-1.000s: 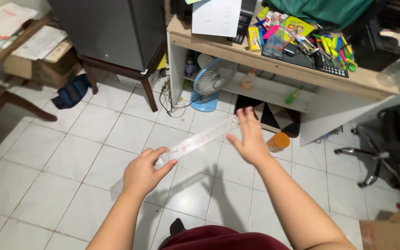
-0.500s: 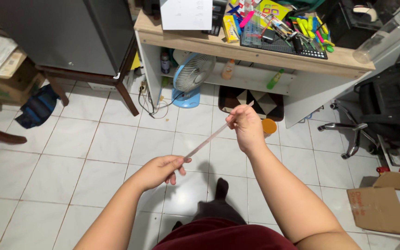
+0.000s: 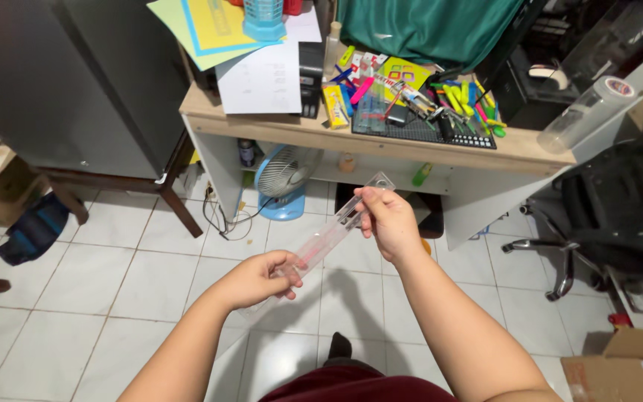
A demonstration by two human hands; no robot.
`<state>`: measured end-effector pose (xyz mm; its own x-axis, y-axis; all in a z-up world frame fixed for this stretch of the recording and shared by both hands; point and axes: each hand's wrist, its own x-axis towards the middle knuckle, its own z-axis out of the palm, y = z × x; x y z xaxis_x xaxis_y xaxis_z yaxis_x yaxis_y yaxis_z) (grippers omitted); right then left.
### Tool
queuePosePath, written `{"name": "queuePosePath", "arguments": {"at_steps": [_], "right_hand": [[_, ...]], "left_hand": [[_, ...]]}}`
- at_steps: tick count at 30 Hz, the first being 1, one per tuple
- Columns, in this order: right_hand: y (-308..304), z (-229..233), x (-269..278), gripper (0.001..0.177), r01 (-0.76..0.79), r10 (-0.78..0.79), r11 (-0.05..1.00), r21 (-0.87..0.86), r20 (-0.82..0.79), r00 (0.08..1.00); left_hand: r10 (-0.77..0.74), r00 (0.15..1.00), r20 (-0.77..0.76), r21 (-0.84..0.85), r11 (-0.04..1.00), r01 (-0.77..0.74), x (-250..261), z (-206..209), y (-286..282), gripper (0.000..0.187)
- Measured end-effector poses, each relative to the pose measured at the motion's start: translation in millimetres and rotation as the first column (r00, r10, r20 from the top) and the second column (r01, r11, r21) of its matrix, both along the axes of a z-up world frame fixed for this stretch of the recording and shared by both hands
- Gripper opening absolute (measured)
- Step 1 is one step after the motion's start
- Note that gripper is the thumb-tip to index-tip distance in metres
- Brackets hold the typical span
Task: The person repeatedly picks up clear plastic rulers from a cluttered desk, wipes them with their hand, and places them into a blue plastic basket. The person handles the rulers one at a time, moving between the desk and the basket.
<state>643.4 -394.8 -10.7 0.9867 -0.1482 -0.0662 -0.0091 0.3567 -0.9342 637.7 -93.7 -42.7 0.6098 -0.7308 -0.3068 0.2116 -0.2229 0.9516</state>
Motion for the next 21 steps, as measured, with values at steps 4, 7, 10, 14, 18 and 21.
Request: {"name": "queuePosePath", "arguments": {"at_steps": [4, 7, 10, 14, 18, 21], "right_hand": [[-25, 9, 27, 0.027, -0.05, 0.049, 0.998, -0.028, -0.03, 0.998], [-50, 15, 48, 0.026, -0.03, 0.02, 0.996, -0.087, -0.109, 0.994], [-83, 20, 76, 0.024, 0.007, -0.012, 0.994, -0.108, -0.051, 0.999], [-108, 10, 104, 0.024, -0.007, 0.005, 0.997, -0.073, -0.028, 1.0], [-108, -15, 121, 0.026, -0.044, 0.041, 0.998, -0.053, -0.063, 0.997], [-107, -17, 137, 0.042, 0.061, -0.05, 0.974, -0.219, 0.057, 0.997]], "left_hand": [[0.093, 0.987, -0.133, -0.064, 0.993, -0.102, 29, 2, -58, 0.03], [0.103, 0.985, -0.138, -0.066, 0.991, -0.113, 44, 7, -92, 0.029], [0.132, 0.984, -0.118, 0.015, 0.991, -0.132, 56, 7, -109, 0.028], [0.148, 0.986, -0.075, -0.028, 0.988, -0.15, 73, 1, -121, 0.026], [0.203, 0.976, -0.076, 0.075, 0.977, -0.198, 87, -3, -134, 0.027], [0.257, 0.963, -0.082, 0.079, 0.965, -0.251, 96, -1, -143, 0.026]]}}
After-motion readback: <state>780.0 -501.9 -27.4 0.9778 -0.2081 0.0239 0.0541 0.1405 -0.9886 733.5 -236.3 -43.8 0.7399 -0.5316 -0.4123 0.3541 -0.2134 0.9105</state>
